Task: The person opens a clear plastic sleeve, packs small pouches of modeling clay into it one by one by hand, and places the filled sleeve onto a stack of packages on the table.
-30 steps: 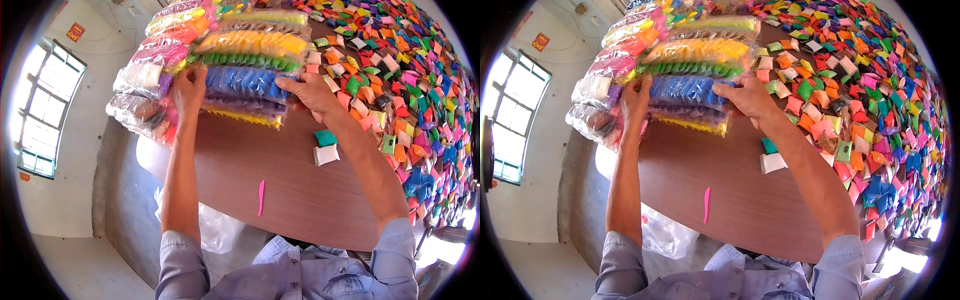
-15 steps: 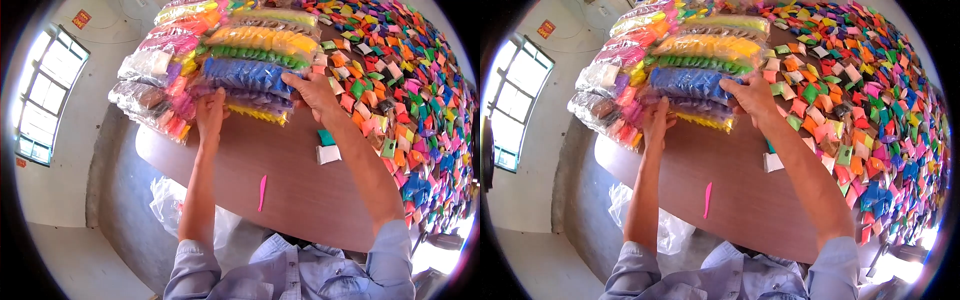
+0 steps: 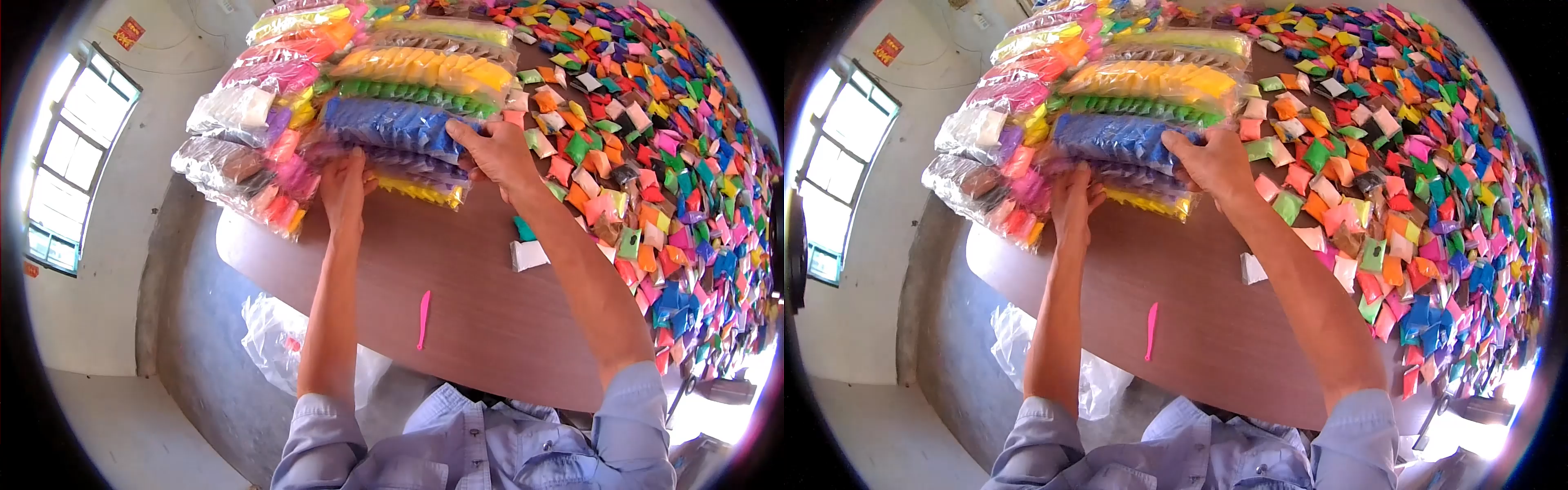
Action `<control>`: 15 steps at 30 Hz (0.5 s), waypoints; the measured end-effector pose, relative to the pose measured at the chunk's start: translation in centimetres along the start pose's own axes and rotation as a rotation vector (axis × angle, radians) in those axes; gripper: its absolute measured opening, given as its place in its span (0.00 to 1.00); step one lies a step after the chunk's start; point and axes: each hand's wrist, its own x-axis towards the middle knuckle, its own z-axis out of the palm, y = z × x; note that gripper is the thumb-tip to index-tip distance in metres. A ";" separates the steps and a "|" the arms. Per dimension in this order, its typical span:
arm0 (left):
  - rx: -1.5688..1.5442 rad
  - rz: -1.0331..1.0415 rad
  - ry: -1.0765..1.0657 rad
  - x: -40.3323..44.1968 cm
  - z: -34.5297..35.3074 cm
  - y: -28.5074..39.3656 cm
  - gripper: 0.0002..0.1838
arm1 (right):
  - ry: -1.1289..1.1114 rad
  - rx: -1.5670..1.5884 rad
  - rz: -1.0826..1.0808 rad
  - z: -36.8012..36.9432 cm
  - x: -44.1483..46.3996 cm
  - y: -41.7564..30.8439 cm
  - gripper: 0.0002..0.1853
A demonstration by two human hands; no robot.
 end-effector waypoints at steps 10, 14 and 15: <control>-0.029 0.033 -0.064 -1.0 0.3 -2.2 0.18 | 0.164 0.042 -0.135 -0.9 -2.1 1.7 0.29; -0.060 0.030 -0.086 -0.3 0.7 -2.4 0.18 | 0.102 -0.030 -0.204 -0.8 -0.3 3.3 0.29; -0.062 0.030 -0.091 -0.5 0.5 -2.3 0.18 | 0.067 -0.068 -0.178 -0.9 -0.2 3.3 0.31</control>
